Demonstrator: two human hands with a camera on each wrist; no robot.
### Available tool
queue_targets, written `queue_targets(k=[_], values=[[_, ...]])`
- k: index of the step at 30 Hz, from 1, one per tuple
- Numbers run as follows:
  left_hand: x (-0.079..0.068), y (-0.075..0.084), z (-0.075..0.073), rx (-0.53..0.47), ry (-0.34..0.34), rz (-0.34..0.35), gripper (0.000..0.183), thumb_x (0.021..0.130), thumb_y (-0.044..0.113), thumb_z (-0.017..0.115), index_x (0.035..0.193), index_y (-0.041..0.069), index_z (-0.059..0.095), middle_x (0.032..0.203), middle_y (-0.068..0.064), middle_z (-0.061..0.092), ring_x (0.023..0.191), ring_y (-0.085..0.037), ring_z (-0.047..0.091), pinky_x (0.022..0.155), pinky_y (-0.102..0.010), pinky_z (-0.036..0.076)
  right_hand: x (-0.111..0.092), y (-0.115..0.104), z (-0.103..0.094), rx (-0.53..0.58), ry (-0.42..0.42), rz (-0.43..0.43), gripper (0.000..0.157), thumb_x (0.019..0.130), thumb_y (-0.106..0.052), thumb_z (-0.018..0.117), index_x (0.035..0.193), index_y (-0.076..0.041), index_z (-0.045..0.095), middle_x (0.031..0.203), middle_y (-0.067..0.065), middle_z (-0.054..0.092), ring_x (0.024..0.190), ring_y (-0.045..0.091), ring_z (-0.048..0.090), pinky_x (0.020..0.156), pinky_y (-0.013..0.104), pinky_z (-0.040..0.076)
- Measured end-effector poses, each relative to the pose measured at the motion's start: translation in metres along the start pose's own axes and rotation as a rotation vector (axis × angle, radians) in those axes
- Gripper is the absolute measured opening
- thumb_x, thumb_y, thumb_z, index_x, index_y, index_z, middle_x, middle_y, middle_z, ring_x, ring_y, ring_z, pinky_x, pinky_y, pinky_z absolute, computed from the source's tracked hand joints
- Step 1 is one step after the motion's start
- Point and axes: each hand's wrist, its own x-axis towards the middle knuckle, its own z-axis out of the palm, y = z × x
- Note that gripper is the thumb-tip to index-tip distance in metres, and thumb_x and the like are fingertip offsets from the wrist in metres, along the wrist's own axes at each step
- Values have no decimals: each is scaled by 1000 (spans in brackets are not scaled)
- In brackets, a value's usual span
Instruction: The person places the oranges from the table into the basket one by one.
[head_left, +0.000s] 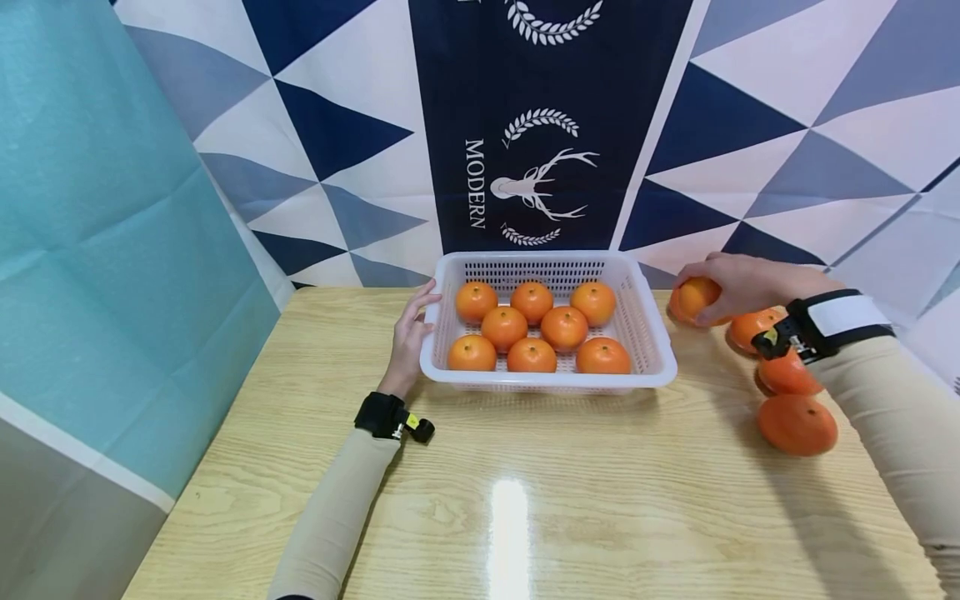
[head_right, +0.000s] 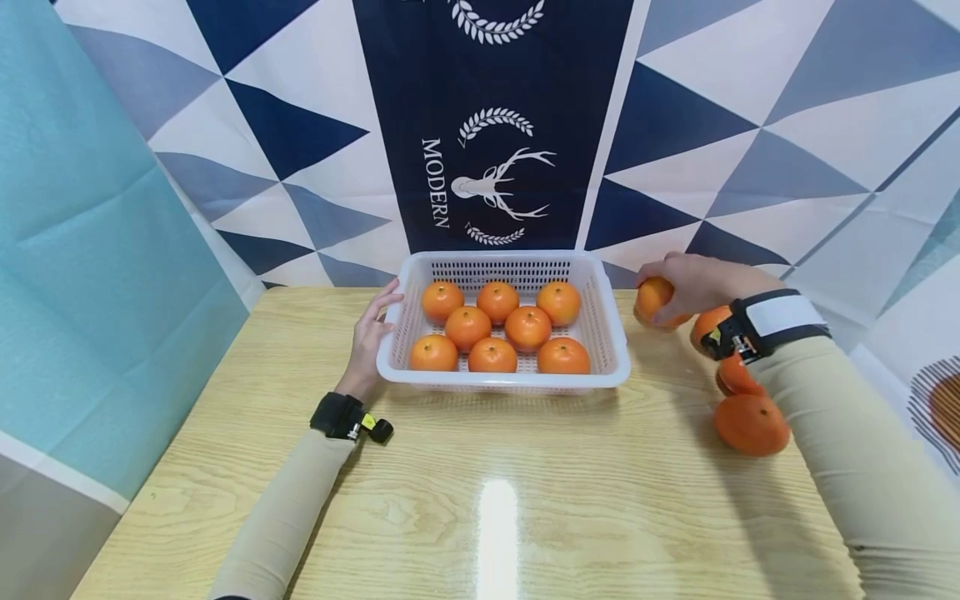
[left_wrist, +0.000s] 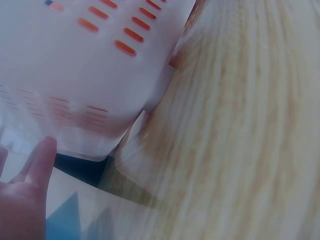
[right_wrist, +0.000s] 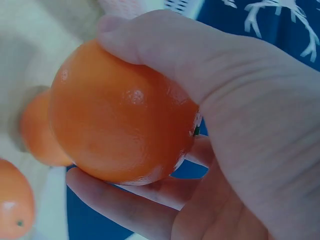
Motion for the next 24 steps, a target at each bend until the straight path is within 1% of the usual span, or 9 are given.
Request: queue_targets(k=[3,6,11,16,17,18,20,23,24], values=[[0,-1,-1,-15,-3,1,56,100,2,50,148,23,70,181,17,43,169,-12,39,122,-31,51,0,0,-9,-27,12,11,61,89,-19,94,142,-7,69,118,20,66,99,32,63,84,47,58],[0,-1,0,-10,-3,11,56,101,3,50,149,23,70,181,15,42,170,-13,37,123,-31,49,3,-3,-14,-46,1,21,62,89,-20,94,144,-7,68,120,22,65,99,33,63,86,50,59],[-1,0,0,8,-2,24,56,100,3,51,150,21,69,182,12,41,172,-17,34,125,-34,47,7,-13,-21,-40,17,4,62,89,-19,94,144,-8,68,123,23,65,101,34,64,89,53,61],[-3,3,1,-2,13,27,55,100,4,50,148,22,70,181,11,43,171,-17,37,123,-32,49,16,-27,-26,-19,37,-21,61,89,-16,91,145,-7,68,127,25,63,104,36,62,87,50,60],[-4,5,2,0,16,44,54,100,4,50,147,22,71,181,9,43,170,-18,38,121,-31,50,18,-30,-26,-17,40,-28,62,89,-17,91,145,-7,68,128,25,63,105,35,61,87,48,59],[-5,9,4,-2,20,52,54,100,5,50,146,22,71,181,8,44,169,-18,39,120,-30,51,20,-33,-27,-19,44,-34,62,89,-17,91,145,-7,67,129,26,63,105,36,61,87,48,59],[-10,25,9,3,25,80,52,99,7,51,145,17,71,181,2,45,167,-22,41,119,-33,52,23,-37,-28,-21,44,-42,63,89,-18,91,146,-7,67,130,27,62,105,36,61,88,49,59],[-19,56,20,31,26,94,52,97,10,50,146,5,67,182,-12,42,167,-34,42,118,-37,52,27,-44,-30,-35,41,-50,62,90,-20,91,146,-8,67,130,28,63,106,38,62,89,52,60],[-22,66,24,35,27,83,53,97,10,50,147,2,66,182,-14,40,166,-36,42,119,-40,53,28,-46,-31,-38,41,-51,62,90,-20,91,146,-8,68,130,28,63,106,38,62,89,53,60]])
